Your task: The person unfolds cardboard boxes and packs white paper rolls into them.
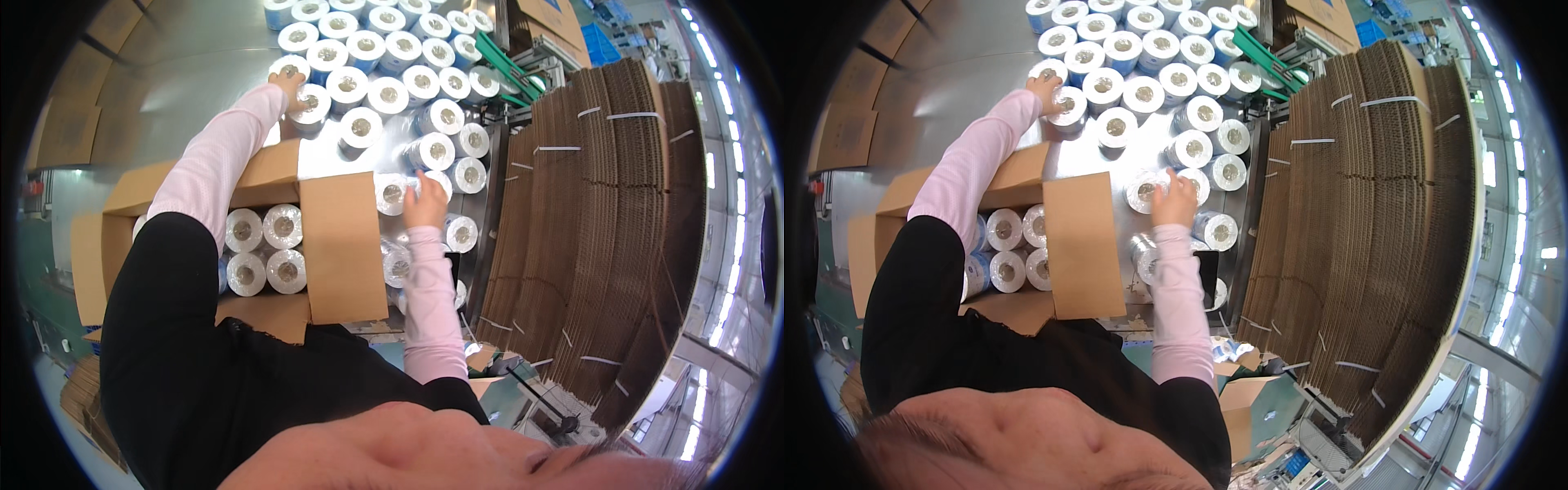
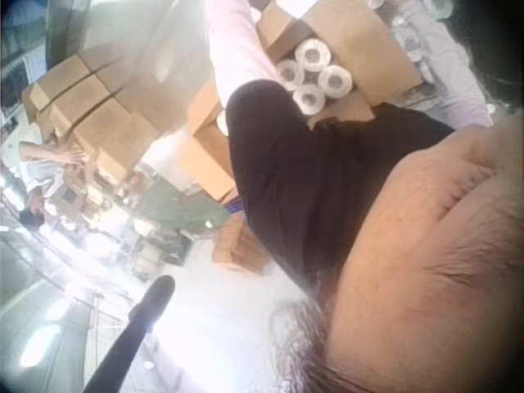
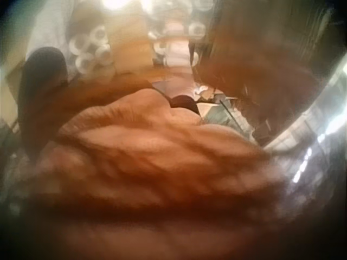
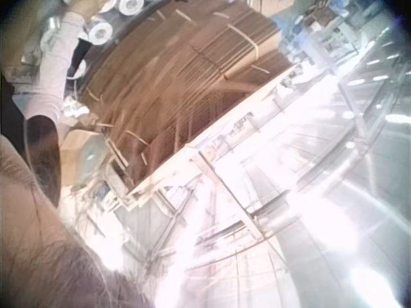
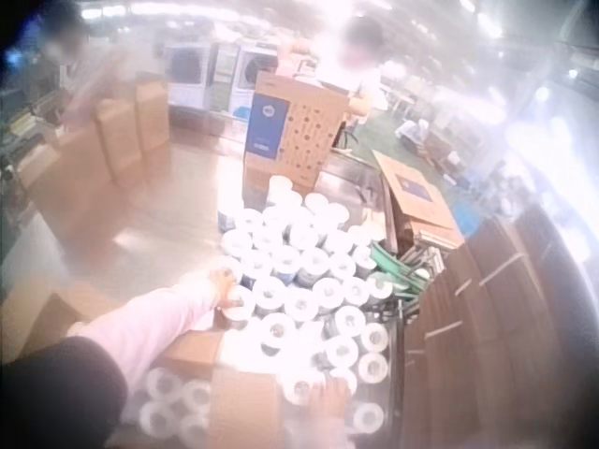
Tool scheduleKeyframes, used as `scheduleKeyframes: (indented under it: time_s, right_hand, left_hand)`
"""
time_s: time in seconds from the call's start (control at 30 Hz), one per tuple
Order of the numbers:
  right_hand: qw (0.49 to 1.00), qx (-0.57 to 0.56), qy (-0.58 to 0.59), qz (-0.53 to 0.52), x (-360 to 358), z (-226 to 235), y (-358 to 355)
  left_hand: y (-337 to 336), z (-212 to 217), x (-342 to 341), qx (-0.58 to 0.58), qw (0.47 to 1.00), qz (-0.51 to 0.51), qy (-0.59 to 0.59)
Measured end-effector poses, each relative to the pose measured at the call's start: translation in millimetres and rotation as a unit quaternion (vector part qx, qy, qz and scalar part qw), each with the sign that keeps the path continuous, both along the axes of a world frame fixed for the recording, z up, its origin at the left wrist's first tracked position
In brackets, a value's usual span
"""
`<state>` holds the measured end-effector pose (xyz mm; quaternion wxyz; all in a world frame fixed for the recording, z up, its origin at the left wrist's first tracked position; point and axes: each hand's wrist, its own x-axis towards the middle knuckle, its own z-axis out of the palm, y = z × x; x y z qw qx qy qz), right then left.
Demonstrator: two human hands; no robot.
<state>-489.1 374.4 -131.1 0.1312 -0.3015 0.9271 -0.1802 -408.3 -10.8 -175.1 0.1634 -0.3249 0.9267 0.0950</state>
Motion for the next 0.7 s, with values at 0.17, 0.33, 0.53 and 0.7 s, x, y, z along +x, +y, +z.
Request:
scheduleKeyframes:
  time_s: [0.17,0.33,0.53,0.7]
  right_hand:
    - [0.967,0.244,0.005,-0.071,-8.5,-48.1,-8.8]
    - [0.966,0.240,0.013,-0.095,10.2,-67.5,-26.8]
    - [0.991,0.129,-0.027,0.015,97.1,-96.2,12.2]
    - [0.967,-0.113,-0.179,-0.142,-15.9,-119.6,88.9]
  left_hand:
    - [16.4,17.0,-0.9,-0.040,0.998,-0.053,0.010]
    - [15.7,34.5,11.6,0.008,0.995,-0.066,-0.071]
    - [-32.8,54.3,60.9,0.278,0.921,0.160,0.219]
    - [17.7,178.5,118.6,0.747,0.523,0.063,0.406]
